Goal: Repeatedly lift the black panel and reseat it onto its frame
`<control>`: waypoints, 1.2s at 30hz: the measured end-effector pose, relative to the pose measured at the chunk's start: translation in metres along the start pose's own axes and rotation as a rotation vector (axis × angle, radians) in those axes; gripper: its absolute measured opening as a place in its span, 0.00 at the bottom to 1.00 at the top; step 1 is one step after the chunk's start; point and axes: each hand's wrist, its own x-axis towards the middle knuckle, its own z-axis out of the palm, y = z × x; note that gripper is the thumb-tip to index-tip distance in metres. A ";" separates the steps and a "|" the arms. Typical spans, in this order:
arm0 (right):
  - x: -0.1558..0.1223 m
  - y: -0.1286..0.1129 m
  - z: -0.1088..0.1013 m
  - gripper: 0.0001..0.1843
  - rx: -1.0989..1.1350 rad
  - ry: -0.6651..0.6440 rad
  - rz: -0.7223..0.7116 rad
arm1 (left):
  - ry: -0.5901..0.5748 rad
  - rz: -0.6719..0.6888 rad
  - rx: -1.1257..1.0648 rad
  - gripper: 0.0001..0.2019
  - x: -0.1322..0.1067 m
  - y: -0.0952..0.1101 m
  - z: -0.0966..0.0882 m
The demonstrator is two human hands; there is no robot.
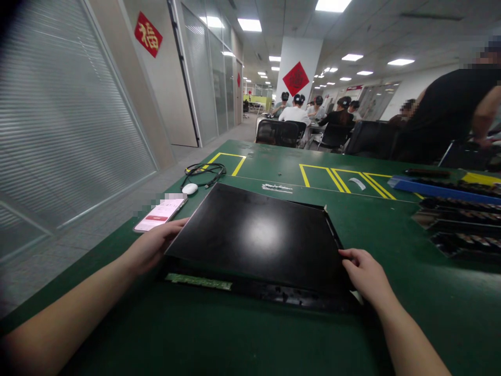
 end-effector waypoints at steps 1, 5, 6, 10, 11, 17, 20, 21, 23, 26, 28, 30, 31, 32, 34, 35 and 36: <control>0.000 0.000 0.000 0.20 0.003 -0.011 0.011 | 0.011 0.001 -0.017 0.17 0.001 -0.001 0.000; -0.002 -0.002 0.000 0.24 -0.003 -0.052 0.048 | 0.016 0.011 -0.018 0.12 0.002 -0.002 -0.001; -0.002 -0.003 0.000 0.25 -0.003 -0.058 0.055 | 0.008 0.018 0.005 0.13 0.001 -0.003 -0.002; -0.003 -0.006 -0.001 0.24 -0.011 -0.045 0.070 | -0.006 0.046 0.091 0.18 -0.002 -0.005 -0.004; -0.003 -0.007 -0.001 0.24 -0.018 -0.046 0.070 | -0.013 0.047 0.099 0.20 -0.002 -0.005 -0.005; -0.005 -0.010 -0.003 0.24 -0.048 -0.044 0.055 | -0.069 0.054 0.136 0.29 -0.003 -0.008 -0.008; -0.004 -0.007 -0.002 0.23 -0.032 -0.041 0.052 | -0.058 0.063 0.158 0.31 -0.002 -0.008 -0.008; -0.003 -0.006 -0.001 0.23 -0.028 -0.035 0.046 | -0.056 0.063 0.165 0.32 -0.002 -0.009 -0.008; -0.002 -0.003 0.000 0.22 -0.017 -0.027 0.031 | -0.046 0.063 0.186 0.34 -0.001 -0.009 -0.009; 0.000 0.000 0.001 0.22 0.018 -0.046 0.045 | 0.010 0.145 0.261 0.33 0.001 -0.010 -0.011; 0.000 0.000 0.001 0.22 0.029 -0.044 0.051 | 0.024 0.235 0.310 0.29 0.001 -0.010 -0.011; 0.000 -0.001 0.000 0.21 0.033 -0.031 0.039 | -0.011 0.290 0.333 0.26 -0.001 -0.008 -0.011; -0.001 -0.001 -0.001 0.20 0.036 -0.023 0.030 | -0.034 0.302 0.334 0.25 -0.001 -0.008 -0.010; -0.001 -0.001 -0.001 0.20 0.040 -0.016 0.025 | -0.054 0.313 0.333 0.24 -0.002 -0.007 -0.010; -0.002 -0.001 0.000 0.20 0.052 -0.008 0.032 | -0.084 0.338 0.331 0.22 -0.003 -0.006 -0.010; -0.003 0.000 0.001 0.20 0.064 -0.009 0.041 | -0.096 0.352 0.331 0.21 -0.002 -0.006 -0.011; -0.003 0.000 0.001 0.20 0.083 -0.012 0.051 | -0.107 0.365 0.336 0.20 -0.002 -0.006 -0.012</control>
